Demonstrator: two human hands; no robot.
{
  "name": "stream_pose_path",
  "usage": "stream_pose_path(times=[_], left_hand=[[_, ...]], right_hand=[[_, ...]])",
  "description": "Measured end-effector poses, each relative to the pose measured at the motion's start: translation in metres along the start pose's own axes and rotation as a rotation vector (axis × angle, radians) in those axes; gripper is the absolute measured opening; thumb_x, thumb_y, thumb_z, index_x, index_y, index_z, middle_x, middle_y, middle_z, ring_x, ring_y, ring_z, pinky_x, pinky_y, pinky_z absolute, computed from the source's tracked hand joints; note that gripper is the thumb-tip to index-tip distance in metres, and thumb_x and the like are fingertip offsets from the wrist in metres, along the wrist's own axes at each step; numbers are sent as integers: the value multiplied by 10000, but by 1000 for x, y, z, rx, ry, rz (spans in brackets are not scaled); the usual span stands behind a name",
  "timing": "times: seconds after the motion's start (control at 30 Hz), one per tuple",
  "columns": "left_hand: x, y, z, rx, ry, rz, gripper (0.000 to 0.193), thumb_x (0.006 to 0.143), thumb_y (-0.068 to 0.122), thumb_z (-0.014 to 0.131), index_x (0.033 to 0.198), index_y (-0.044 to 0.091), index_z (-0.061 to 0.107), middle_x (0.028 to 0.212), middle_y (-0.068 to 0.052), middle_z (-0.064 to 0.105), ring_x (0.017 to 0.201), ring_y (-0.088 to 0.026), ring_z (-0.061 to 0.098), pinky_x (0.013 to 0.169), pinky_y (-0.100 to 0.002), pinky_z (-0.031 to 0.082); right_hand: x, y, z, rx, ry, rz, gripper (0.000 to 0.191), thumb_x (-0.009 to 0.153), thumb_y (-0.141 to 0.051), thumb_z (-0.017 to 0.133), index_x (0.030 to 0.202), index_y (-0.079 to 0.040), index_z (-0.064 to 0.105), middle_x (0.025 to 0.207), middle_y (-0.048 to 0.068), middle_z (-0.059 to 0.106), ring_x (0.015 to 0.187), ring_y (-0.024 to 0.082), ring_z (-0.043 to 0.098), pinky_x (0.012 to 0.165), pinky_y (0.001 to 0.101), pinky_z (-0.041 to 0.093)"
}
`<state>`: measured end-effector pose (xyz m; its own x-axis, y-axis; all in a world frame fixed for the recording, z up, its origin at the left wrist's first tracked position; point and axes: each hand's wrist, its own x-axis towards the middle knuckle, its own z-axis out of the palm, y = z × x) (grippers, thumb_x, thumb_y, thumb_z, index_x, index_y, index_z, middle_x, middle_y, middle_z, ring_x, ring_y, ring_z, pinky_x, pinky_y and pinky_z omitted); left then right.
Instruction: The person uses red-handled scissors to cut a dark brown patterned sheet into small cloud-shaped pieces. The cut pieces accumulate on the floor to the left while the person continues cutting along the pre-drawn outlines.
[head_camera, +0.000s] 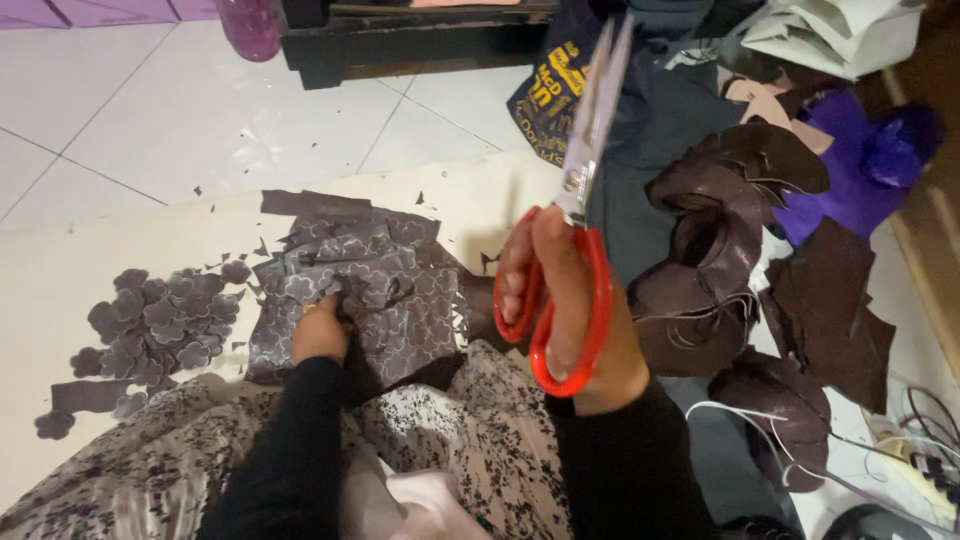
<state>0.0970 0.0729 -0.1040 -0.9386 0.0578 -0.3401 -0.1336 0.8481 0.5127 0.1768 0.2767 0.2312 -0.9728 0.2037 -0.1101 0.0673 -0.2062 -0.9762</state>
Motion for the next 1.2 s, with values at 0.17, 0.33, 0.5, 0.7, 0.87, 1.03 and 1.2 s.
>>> stream_pose_path(times=[0.17,0.33,0.5,0.7,0.87,1.03,1.2], left_hand=[[5,8,-16,-214,-30,100,449,761,203,867,1171,134,696,1062,-148,720,987,-352,700,877,-458,539],[35,60,-78,-461,-230,351,401,742,175,896,1075,75,697,902,-54,701,818,-190,639,758,-348,513],[16,134,-175,-603,-132,505,363,749,156,903,1014,50,677,814,20,591,703,-76,510,622,-241,435],[-52,173,-258,-488,-152,591,303,735,139,888,954,39,705,748,20,621,651,-70,522,575,-243,440],[-94,166,-267,-749,-244,597,249,820,209,815,997,55,733,840,25,736,723,-30,633,645,-203,517],[-85,166,-273,-854,-386,436,200,906,193,727,987,10,742,803,-32,715,642,-99,607,564,-248,476],[-83,171,-261,-1097,-324,379,124,950,138,661,1037,51,678,829,-29,719,703,-67,638,561,-209,450]], right_hand=[[5,6,-9,-87,-44,92,499,1012,-555,542,850,-84,512,713,24,495,603,122,496,556,287,429],[30,25,-5,-109,83,328,505,920,-546,622,923,-42,582,740,80,605,588,165,593,543,302,500],[41,41,-7,-138,-10,279,592,897,-545,647,1120,4,645,883,81,679,751,152,677,664,267,549],[53,56,23,58,-24,-56,299,943,-282,740,948,-48,554,910,25,626,840,126,676,727,269,588],[42,53,38,143,-33,-143,255,906,-125,746,911,-116,491,790,-9,555,655,98,587,576,268,507],[31,30,30,-102,-67,-182,238,889,-99,744,910,-113,508,730,-13,554,586,88,552,542,253,470],[36,7,30,-140,-47,-362,241,943,-131,752,904,-94,517,797,-6,610,680,56,575,606,230,482]])
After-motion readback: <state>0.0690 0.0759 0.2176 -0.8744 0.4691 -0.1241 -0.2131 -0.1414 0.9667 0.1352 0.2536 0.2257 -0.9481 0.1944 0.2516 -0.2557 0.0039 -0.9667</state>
